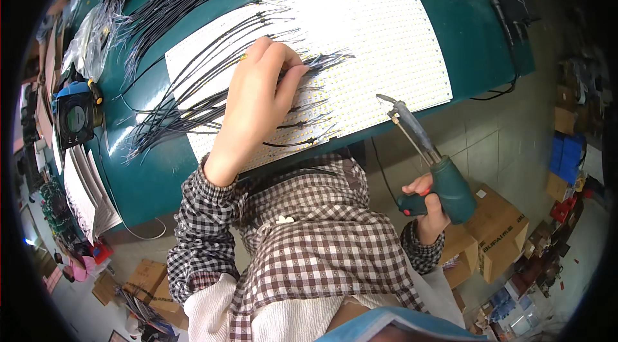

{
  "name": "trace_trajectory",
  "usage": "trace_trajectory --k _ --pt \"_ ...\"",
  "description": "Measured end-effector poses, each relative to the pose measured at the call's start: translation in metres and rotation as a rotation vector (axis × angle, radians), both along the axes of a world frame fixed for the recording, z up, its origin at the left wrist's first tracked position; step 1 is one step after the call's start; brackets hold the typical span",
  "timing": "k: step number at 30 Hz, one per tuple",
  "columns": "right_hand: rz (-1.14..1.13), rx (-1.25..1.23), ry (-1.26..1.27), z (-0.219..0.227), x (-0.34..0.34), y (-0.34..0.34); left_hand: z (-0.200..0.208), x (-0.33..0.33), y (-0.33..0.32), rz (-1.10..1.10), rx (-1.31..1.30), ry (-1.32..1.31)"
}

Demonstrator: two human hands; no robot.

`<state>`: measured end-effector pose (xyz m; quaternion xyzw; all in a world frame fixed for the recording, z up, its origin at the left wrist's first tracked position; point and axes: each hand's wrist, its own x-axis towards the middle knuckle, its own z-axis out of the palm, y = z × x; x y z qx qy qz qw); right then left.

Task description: The person solders wires onto an LED board using a soldering iron, places the completed board onto a stack, arranges wires on a new board, and solders them in place.

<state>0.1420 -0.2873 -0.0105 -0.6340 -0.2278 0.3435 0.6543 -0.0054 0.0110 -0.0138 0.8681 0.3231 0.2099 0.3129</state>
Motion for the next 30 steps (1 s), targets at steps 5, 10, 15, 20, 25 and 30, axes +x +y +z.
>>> trace_trajectory --k 5,10,15,20,25,30 --pt "0.006 0.003 -0.028 0.002 0.000 0.001 0.000 0.001 0.004 0.029 0.214 -0.210" --pt "0.009 -0.011 -0.064 0.004 0.000 -0.003 0.062 -0.019 -0.049 -0.064 -0.018 -0.142" --pt "0.030 0.077 0.022 0.004 0.000 -0.006 0.016 -0.024 -0.085 -0.088 -0.125 0.003" --pt "0.054 0.069 -0.022 0.004 -0.003 -0.013 -0.003 -0.017 -0.088 0.012 -0.016 -0.028" --pt "0.060 -0.093 -0.159 0.006 -0.008 -0.013 -0.002 -0.017 -0.088 0.038 -0.121 -0.073" --pt "0.063 -0.106 -0.122 0.001 -0.012 -0.020 -0.002 -0.016 -0.083 -0.016 -0.106 -0.026"
